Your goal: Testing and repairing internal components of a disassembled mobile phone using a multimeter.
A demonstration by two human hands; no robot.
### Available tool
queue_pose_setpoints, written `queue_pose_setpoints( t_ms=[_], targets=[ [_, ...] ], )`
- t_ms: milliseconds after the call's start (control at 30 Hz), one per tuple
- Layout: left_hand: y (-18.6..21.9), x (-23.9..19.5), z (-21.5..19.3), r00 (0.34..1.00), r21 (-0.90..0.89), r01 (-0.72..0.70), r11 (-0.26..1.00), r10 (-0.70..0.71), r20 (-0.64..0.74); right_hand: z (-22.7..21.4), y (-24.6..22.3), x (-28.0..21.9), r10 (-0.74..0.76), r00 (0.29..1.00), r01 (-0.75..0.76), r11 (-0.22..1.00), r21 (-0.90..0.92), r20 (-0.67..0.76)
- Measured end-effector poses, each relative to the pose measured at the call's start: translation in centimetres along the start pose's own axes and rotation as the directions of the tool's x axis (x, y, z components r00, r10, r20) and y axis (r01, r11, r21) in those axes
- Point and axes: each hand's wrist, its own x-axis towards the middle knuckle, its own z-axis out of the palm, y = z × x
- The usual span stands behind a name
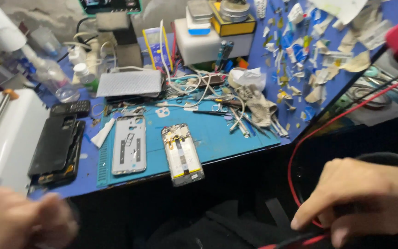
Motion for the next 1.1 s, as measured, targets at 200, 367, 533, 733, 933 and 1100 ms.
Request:
queue_pose_setpoints(
  t_ms=[200, 367, 533, 733, 933, 1100],
  targets=[
    [7.7, 6.3, 6.5, 0.966, -0.057, -0.228, 0.972, 0.219, -0.135, 2.5, 5.8, 2.9, 0.228, 0.827, -0.3, 0.952, 0.061, 0.513],
    [8.0, 7.4, 11.6, 0.958, -0.238, -0.284, 0.929, 0.265, -0.111, 2.9, 8.9, 6.0, 0.289, 0.916, -0.356, 0.906, 0.23, 0.278],
    [12.4, 7.4, 20.1, 0.96, -0.539, -0.262, 0.8, 0.16, -0.229, 4.8, 9.2, 12.5, -0.009, 0.903, -0.085, 0.977, -0.197, -0.43],
    [11.0, 5.0, 21.8, 0.984, -0.665, -0.165, 0.728, 0.07, -0.167, 3.5, 12.8, 14.5, -0.346, 0.865, -0.011, 0.711, -0.703, -0.364],
    [6.1, 4.2, 19.4, 0.973, -0.349, 0.138, 0.927, -0.192, -0.126, 3.5, 15.5, 15.8, -0.438, 0.859, -0.021, 0.487, -0.873, -0.265],
    [4.3, 1.1, 19.5, 0.963, -0.261, 0.252, 0.932, -0.269, -0.03, 3.0, 17.5, 14.4, -0.301, 0.837, -0.186, 0.63, -0.754, -0.457]
  ],
)
